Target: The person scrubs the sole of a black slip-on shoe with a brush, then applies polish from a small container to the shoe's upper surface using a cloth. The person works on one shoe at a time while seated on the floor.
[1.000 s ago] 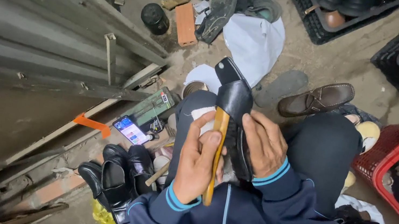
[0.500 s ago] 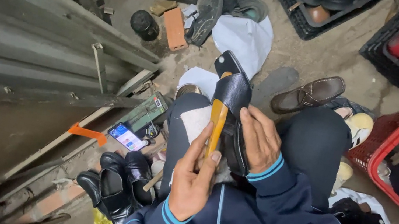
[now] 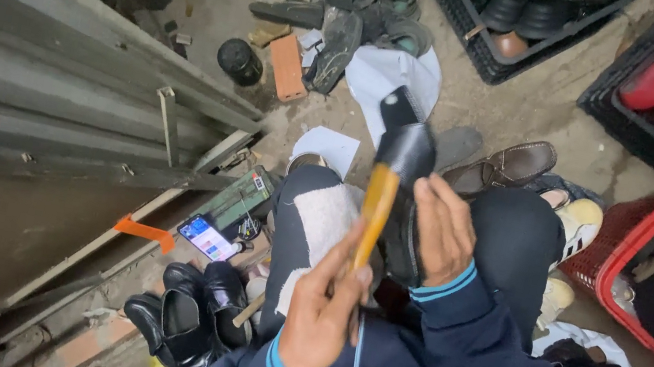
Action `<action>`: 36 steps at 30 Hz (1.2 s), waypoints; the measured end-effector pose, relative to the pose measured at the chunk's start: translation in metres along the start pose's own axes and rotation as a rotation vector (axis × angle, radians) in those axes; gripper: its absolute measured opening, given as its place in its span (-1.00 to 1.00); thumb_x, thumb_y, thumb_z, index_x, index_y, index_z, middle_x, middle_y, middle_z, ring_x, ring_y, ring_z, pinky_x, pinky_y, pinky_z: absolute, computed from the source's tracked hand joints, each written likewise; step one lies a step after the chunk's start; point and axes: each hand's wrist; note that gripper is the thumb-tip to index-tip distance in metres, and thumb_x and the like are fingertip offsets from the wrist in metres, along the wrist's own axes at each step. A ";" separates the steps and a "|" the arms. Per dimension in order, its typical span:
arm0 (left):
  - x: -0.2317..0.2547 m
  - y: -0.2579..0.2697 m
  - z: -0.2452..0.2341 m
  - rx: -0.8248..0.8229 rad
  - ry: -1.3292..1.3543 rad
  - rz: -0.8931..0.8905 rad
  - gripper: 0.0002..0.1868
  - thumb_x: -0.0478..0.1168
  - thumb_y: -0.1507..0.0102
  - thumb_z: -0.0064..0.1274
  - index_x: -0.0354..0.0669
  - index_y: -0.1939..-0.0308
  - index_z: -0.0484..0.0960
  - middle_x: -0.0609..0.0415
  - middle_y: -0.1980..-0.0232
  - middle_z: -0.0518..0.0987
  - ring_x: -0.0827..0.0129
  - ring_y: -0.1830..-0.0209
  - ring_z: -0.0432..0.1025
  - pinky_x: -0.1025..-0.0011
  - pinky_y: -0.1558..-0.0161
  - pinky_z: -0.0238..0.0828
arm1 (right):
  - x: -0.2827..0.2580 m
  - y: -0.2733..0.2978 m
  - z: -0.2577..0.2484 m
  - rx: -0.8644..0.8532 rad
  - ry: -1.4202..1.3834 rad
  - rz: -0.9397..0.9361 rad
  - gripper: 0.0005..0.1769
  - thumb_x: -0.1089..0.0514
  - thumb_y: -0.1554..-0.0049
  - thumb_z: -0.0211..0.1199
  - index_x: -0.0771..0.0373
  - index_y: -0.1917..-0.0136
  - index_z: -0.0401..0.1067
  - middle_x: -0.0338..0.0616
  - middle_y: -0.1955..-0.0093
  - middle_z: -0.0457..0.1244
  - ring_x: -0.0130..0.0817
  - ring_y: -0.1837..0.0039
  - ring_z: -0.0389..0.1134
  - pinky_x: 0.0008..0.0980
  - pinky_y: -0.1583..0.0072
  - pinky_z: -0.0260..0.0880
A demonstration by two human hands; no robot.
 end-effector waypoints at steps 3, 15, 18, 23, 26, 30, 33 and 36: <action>-0.016 0.009 -0.003 -0.030 0.021 0.037 -0.41 -0.25 -0.38 -0.11 -0.15 -0.53 0.31 0.09 0.52 0.45 0.47 0.84 0.28 0.55 0.70 0.36 | 0.006 0.000 0.002 0.047 0.013 -0.002 -0.54 0.14 -0.40 -0.04 0.65 -0.29 0.34 0.39 -0.13 0.37 0.31 -0.22 0.43 0.07 -0.23 0.49; -0.026 -0.025 0.004 0.027 0.208 0.104 -0.38 -0.23 -0.40 -0.11 -0.22 -0.57 0.22 0.11 0.46 0.46 0.43 0.81 0.28 0.50 0.72 0.37 | -0.001 0.003 0.008 -0.008 0.027 -0.039 -0.70 0.44 -0.34 0.07 0.56 -0.33 0.35 0.21 -0.08 0.41 0.07 -0.24 0.45 -0.14 -0.27 0.48; 0.000 -0.006 0.008 0.013 0.094 -0.067 -0.33 -0.13 -0.39 -0.13 0.01 -0.61 0.20 0.07 0.48 0.42 0.40 0.81 0.30 0.49 0.71 0.41 | 0.003 0.004 0.000 -0.034 0.045 -0.021 -0.69 0.43 -0.36 0.02 0.54 -0.35 0.33 0.22 -0.11 0.41 0.08 -0.28 0.44 -0.12 -0.27 0.45; -0.025 -0.022 0.010 0.017 0.217 -0.011 -0.35 -0.22 -0.38 -0.11 -0.09 -0.58 0.23 0.05 0.46 0.47 0.40 0.84 0.26 0.46 0.75 0.43 | 0.000 0.003 0.005 0.020 0.031 0.003 -0.55 0.18 -0.40 -0.14 0.56 -0.33 0.36 0.26 -0.13 0.40 0.11 -0.25 0.45 -0.13 -0.29 0.44; -0.026 -0.017 0.007 -0.019 0.227 -0.029 -0.35 -0.22 -0.39 -0.12 -0.13 -0.60 0.20 0.06 0.44 0.49 0.38 0.83 0.28 0.46 0.72 0.44 | 0.007 0.004 0.004 0.008 0.060 -0.002 -0.62 0.25 -0.39 -0.05 0.56 -0.32 0.38 0.26 -0.16 0.40 0.10 -0.26 0.44 -0.13 -0.31 0.45; -0.031 -0.018 0.003 -0.046 0.133 -0.086 -0.37 -0.10 -0.41 -0.17 -0.07 -0.58 0.24 0.07 0.41 0.50 0.43 0.80 0.31 0.53 0.74 0.36 | 0.014 0.007 -0.003 -0.038 0.043 -0.014 -0.59 0.23 -0.38 -0.06 0.62 -0.32 0.35 0.40 -0.19 0.36 0.27 -0.26 0.43 0.01 -0.33 0.45; -0.024 -0.027 0.006 -0.032 0.231 0.029 -0.38 -0.31 -0.40 -0.16 -0.16 -0.58 0.18 0.04 0.46 0.43 0.42 0.82 0.25 0.49 0.75 0.39 | 0.008 -0.001 -0.006 -0.092 0.024 0.015 -0.56 0.12 -0.43 -0.05 0.47 -0.42 0.30 0.29 -0.20 0.39 0.16 -0.35 0.40 0.01 -0.32 0.44; -0.010 -0.011 0.001 -0.166 0.062 0.055 -0.39 -0.25 -0.40 -0.18 -0.22 -0.56 0.21 0.07 0.45 0.50 0.48 0.77 0.30 0.54 0.64 0.50 | 0.025 -0.003 -0.013 -0.072 0.049 0.068 -0.53 0.16 -0.43 0.05 0.56 -0.46 0.23 0.38 -0.34 0.30 0.26 -0.38 0.36 0.05 -0.40 0.44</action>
Point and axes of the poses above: each hand's wrist, its own y-axis away from the middle knuckle, its own z-axis out of the palm, x = y × z
